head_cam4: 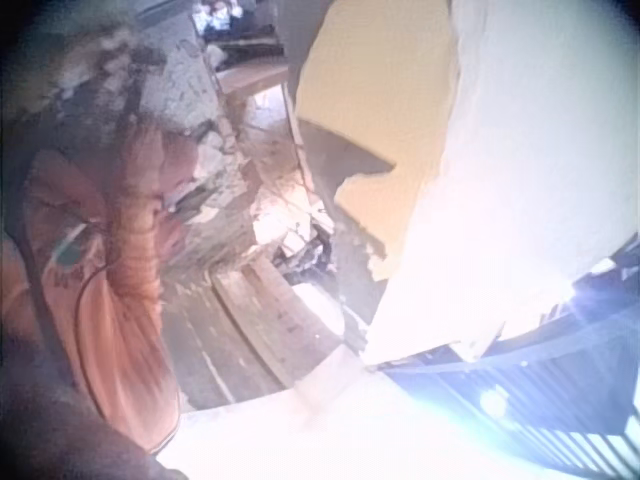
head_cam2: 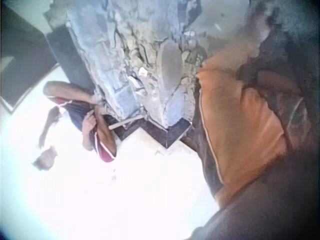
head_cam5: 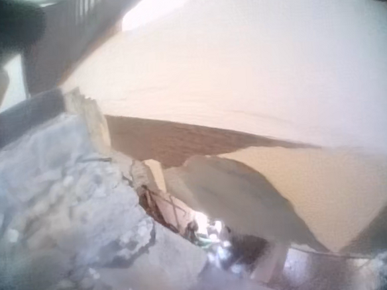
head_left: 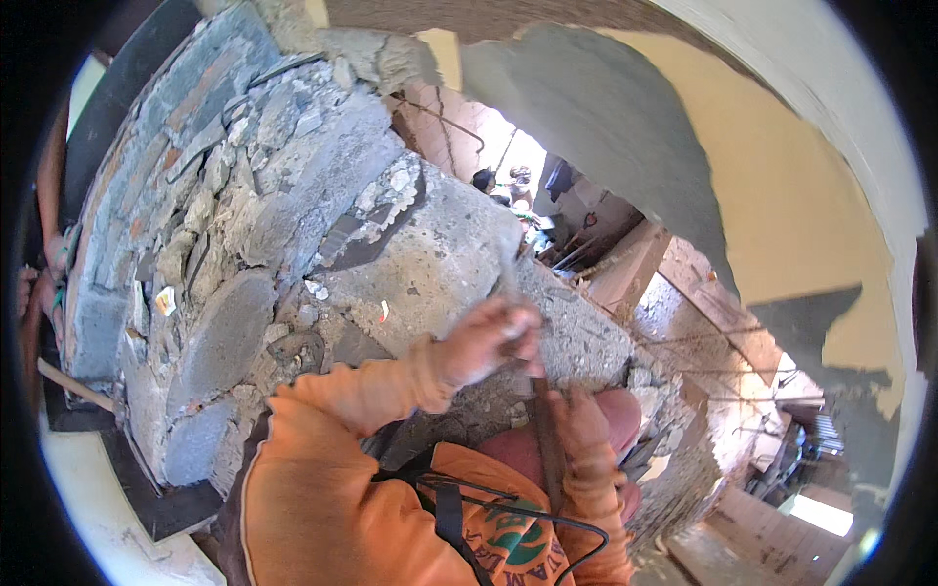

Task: The person uses a hammer and a chisel to break pieces of concrete from a structure.

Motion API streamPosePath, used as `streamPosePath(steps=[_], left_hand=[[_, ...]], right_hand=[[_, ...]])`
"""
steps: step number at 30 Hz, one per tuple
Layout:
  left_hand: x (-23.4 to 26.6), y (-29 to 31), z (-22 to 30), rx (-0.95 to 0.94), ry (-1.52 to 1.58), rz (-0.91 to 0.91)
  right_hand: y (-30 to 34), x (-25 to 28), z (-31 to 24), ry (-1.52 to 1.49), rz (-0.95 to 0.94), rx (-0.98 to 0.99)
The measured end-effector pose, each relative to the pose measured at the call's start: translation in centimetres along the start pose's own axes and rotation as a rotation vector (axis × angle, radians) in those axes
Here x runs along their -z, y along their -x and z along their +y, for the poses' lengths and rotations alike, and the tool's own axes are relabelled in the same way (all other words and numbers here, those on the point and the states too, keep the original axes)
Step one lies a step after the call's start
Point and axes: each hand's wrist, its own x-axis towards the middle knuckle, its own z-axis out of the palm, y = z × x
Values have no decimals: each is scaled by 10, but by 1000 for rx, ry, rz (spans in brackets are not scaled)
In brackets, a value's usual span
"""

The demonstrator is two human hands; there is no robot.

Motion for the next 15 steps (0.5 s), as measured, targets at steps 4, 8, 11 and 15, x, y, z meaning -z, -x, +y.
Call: streamPosePath(steps=[4,8,11,15], left_hand=[[27,55,36,-124,35,244],[65,106,49,-375,-46,458],[90,145,49,-516,-18,701],[120,149,46,-734,-148,739]], right_hand=[[-34,-54,28,176,-276,-42],[-66,-79,68,-527,-452,-222],[-25,-39,20,-131,-192,-31],[6,4,-31,-271,-14,297]])
